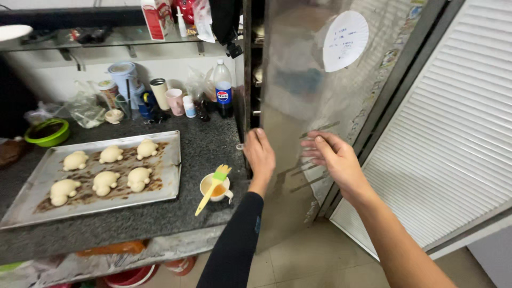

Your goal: The person moves trays of baked goods from a cooling rack and placing frozen dough into a chest freezer, then carries a tray with dough and meat to a counter.

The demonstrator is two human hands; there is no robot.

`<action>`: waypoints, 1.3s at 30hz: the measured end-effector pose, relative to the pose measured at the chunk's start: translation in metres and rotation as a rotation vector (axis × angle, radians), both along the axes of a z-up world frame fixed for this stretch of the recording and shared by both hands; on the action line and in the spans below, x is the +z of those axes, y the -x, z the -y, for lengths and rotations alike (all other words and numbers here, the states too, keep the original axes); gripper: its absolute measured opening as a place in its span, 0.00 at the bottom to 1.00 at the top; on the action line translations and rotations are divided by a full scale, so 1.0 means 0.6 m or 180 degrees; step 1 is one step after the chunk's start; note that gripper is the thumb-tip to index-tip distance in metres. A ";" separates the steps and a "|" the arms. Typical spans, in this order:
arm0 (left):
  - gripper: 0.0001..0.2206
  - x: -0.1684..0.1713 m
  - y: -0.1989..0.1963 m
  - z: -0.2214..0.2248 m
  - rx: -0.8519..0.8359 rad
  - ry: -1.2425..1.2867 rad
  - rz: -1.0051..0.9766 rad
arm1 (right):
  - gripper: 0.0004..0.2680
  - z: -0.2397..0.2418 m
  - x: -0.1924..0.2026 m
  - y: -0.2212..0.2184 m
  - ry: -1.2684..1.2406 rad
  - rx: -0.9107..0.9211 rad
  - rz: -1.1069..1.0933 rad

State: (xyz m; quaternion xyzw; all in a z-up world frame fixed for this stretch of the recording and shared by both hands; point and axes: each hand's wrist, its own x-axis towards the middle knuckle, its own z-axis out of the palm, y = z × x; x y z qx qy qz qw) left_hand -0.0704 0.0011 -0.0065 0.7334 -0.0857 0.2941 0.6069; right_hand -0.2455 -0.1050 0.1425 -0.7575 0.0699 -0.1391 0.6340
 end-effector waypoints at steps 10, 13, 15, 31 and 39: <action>0.19 0.017 0.311 0.065 -0.2043 0.0122 -0.0389 | 0.25 0.034 0.021 0.129 0.0624 -0.0591 0.0790; 0.21 0.031 0.381 0.115 -0.2492 -0.0109 -0.0411 | 0.24 0.064 0.013 0.169 0.0533 -0.0975 0.1157; 0.23 0.040 0.411 0.149 -0.2824 -0.0348 -0.0421 | 0.25 0.095 0.014 0.200 0.0040 -0.1341 0.0687; 0.25 0.081 0.247 0.151 -0.2954 -0.1259 -0.0087 | 0.26 0.193 0.057 0.247 0.1732 -0.2955 0.2202; 0.22 0.230 0.061 0.096 -0.2609 -0.0755 0.0246 | 0.24 0.132 0.167 0.079 0.0833 -0.1442 0.2057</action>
